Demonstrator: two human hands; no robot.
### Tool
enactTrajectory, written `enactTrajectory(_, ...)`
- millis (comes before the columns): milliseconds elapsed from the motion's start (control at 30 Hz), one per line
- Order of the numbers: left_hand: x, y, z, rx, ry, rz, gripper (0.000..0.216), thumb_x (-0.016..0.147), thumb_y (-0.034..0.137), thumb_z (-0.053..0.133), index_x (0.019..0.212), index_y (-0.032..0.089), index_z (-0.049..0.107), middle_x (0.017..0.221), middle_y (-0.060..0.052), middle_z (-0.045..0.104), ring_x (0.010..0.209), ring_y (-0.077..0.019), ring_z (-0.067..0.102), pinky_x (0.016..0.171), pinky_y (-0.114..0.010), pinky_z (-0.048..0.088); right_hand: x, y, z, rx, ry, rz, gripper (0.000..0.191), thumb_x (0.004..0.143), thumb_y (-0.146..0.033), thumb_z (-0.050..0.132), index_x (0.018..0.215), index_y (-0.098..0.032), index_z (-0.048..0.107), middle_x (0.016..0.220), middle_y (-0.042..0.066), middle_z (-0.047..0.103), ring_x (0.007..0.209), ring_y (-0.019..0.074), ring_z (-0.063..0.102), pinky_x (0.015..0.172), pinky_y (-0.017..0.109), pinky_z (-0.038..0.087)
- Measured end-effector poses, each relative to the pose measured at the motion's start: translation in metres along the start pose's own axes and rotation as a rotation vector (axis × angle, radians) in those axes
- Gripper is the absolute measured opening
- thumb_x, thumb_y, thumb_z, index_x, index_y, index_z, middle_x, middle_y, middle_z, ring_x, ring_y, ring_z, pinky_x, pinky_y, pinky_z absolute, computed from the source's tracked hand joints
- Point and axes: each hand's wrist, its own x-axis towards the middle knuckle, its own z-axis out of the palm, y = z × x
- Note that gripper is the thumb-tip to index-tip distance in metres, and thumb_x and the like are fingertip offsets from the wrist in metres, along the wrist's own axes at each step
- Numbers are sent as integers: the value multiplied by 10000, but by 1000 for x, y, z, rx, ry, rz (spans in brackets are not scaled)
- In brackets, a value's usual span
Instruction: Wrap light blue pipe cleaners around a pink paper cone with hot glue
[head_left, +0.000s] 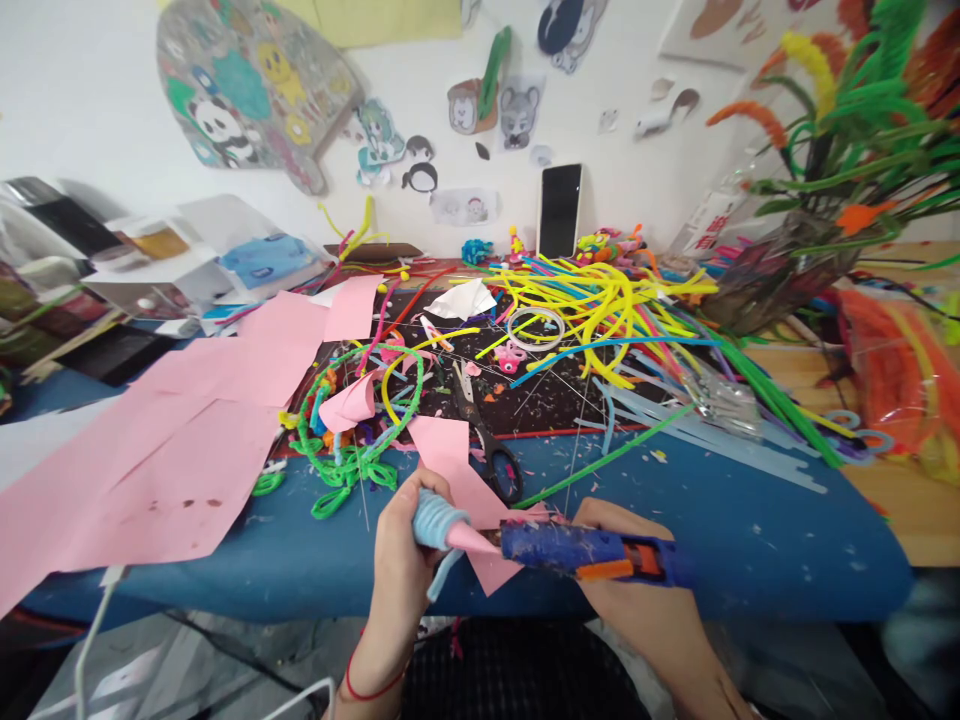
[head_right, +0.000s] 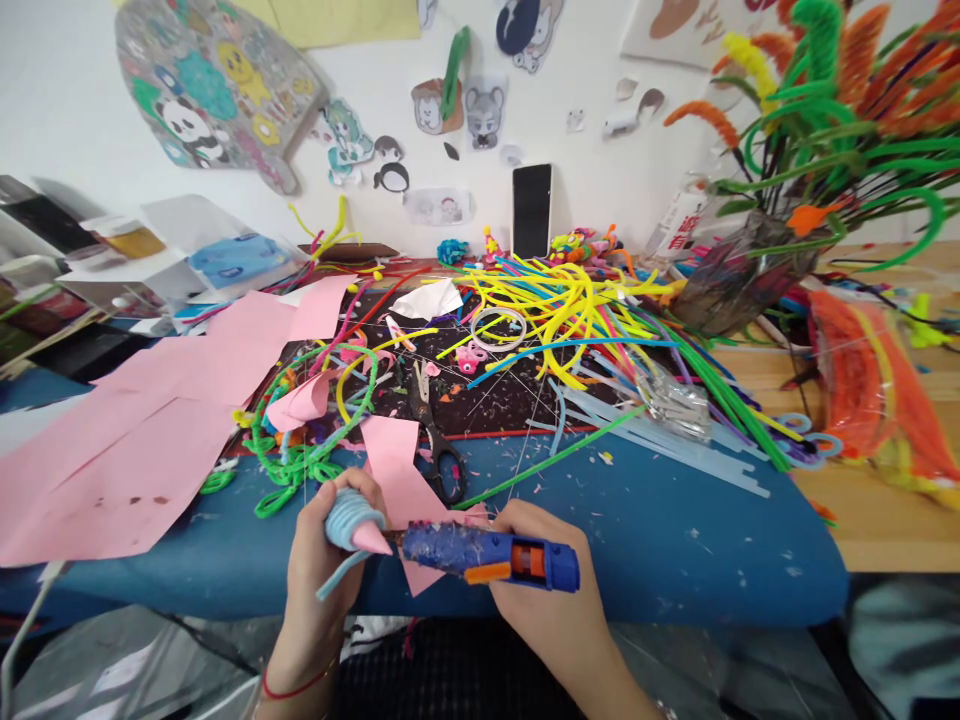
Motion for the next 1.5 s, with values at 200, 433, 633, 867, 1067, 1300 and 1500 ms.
enactTrajectory(200, -8, -1, 10, -153, 68, -21, 452, 828, 619, 684, 743, 179, 630, 605, 50, 558, 413, -47, 325, 387, -147, 275, 4, -3, 0, 32, -2, 12, 258, 773, -221, 587, 541, -236, 475, 489, -50, 512, 442, 118, 485, 417, 216, 366)
enactTrajectory(433, -8, -7, 13, -184, 91, 4, 447, 812, 630, 700, 774, 193, 613, 612, 59, 568, 364, -43, 350, 362, -154, 301, 6, -5, 1, 72, 10, 35, 249, 767, -212, 601, 545, -236, 491, 498, -46, 534, 456, 124, 501, 434, 216, 391)
enactTrajectory(633, -7, -10, 14, -154, 142, 95, 443, 794, 637, 726, 818, 210, 608, 545, 73, 539, 359, -72, 381, 335, -160, 301, 8, -10, 4, 123, 30, 59, 320, 810, -271, 642, 527, -236, 497, 487, -29, 531, 453, 139, 491, 428, 237, 401)
enactTrajectory(867, -9, -10, 13, -151, 136, 43, 398, 867, 618, 616, 838, 223, 570, 490, 96, 464, 332, -68, 306, 367, -186, 294, 9, -6, 4, 139, 33, 57, 233, 741, -199, 629, 535, -239, 530, 495, -40, 550, 452, 133, 497, 413, 229, 386)
enactTrajectory(1067, -13, -6, 13, -209, -2, -22, 406, 882, 606, 623, 809, 208, 597, 526, 84, 498, 338, -40, 278, 401, -180, 329, 9, -3, 4, 76, 55, 1, 262, 792, -215, 622, 551, -246, 524, 499, -33, 569, 443, 148, 522, 409, 251, 398)
enactTrajectory(1300, -6, 5, 8, -264, -77, -103, 378, 913, 569, 611, 809, 207, 576, 496, 102, 447, 292, -28, 208, 359, -171, 251, 10, 9, 3, 19, 152, -47, 177, 859, -242, 675, 697, -241, 602, 620, -14, 669, 552, 176, 634, 518, 265, 507)
enactTrajectory(1500, 20, 28, -4, -306, 138, 125, 295, 902, 471, 615, 796, 204, 545, 572, 80, 505, 334, -45, 328, 406, -198, 340, 11, 23, 29, -364, 509, -171, 195, 897, -263, 592, 1080, -207, 556, 1062, 127, 610, 885, 278, 647, 659, 376, 545)
